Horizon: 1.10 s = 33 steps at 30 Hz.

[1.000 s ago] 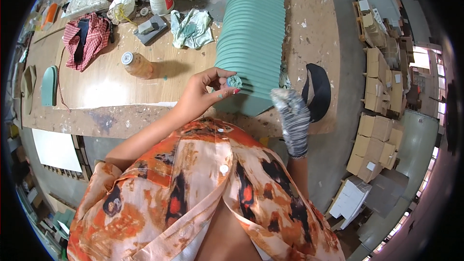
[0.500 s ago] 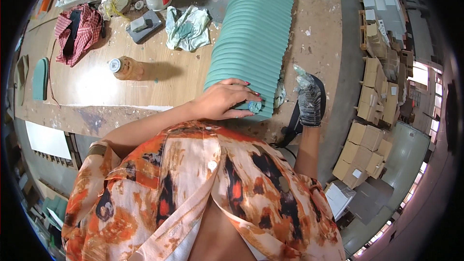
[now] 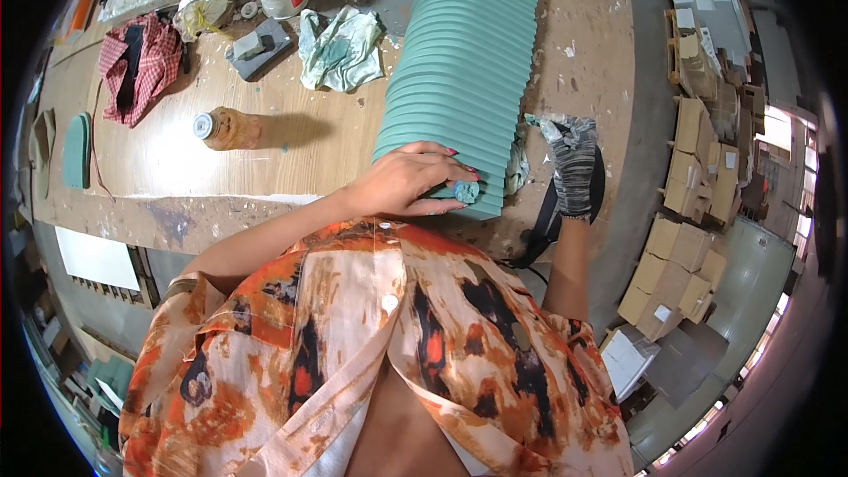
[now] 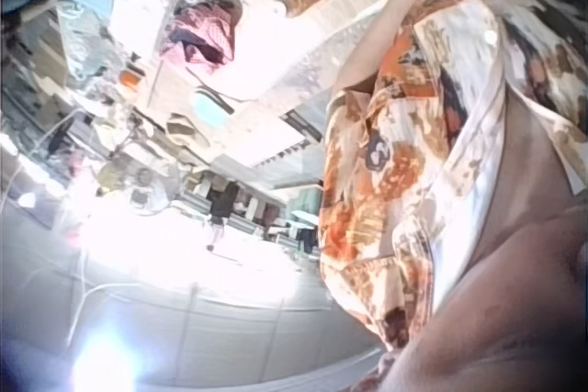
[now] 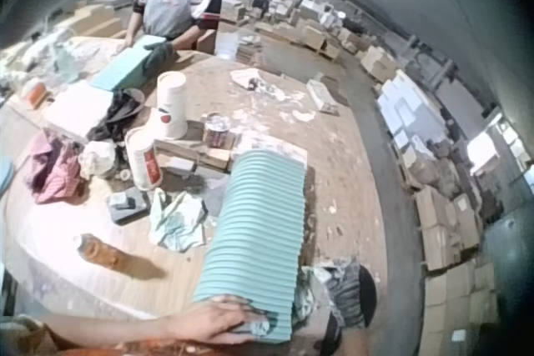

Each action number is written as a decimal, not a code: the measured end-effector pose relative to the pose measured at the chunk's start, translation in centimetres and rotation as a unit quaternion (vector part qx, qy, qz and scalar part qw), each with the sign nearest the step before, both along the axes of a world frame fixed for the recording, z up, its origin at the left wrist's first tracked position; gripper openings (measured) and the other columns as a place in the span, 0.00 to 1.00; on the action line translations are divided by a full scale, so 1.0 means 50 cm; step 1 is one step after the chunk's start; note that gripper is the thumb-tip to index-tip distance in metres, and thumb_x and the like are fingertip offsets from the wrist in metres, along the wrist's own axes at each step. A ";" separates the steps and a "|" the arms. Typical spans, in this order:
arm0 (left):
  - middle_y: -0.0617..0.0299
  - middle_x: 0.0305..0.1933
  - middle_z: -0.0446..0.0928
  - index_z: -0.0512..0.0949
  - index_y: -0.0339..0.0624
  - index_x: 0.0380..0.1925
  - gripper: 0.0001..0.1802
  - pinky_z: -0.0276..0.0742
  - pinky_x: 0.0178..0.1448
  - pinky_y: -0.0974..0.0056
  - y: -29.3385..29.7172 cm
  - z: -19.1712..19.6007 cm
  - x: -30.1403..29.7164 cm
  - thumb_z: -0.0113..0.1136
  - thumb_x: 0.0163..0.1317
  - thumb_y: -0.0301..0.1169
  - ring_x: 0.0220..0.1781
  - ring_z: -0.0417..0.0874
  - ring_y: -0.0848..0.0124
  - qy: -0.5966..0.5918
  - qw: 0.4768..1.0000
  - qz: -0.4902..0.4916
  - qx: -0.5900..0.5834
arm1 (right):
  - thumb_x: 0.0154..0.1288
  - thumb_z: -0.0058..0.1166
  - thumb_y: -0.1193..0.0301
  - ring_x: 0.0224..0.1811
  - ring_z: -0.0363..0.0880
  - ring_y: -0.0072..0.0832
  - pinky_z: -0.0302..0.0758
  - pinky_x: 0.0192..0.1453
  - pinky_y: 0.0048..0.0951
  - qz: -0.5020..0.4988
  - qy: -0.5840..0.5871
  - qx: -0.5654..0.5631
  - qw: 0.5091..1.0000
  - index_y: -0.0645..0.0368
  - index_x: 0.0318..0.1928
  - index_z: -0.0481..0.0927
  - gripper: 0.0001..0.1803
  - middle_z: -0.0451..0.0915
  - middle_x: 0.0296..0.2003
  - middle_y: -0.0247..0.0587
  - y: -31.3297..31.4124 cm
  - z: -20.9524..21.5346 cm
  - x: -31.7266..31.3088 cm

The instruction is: The person wipes a green ridged foam object with a cloth and a bottle of liquid, then picks up a small circular item and uses a tool to clean it.

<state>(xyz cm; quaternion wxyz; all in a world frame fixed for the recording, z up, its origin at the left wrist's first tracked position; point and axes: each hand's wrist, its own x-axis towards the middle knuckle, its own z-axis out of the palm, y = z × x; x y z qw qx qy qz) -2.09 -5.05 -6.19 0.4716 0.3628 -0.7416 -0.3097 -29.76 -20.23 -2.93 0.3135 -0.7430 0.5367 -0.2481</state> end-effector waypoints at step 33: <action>0.65 0.39 0.82 0.77 0.51 0.54 0.23 0.72 0.62 0.60 0.000 0.002 0.000 0.65 0.60 0.43 0.51 0.81 0.62 0.002 1.000 0.007 -0.002 | 0.54 0.68 0.66 0.39 0.73 0.37 0.65 0.51 0.40 0.057 0.160 -0.133 0.976 0.52 0.35 0.87 0.08 0.78 0.34 0.38 0.003 0.055 0.069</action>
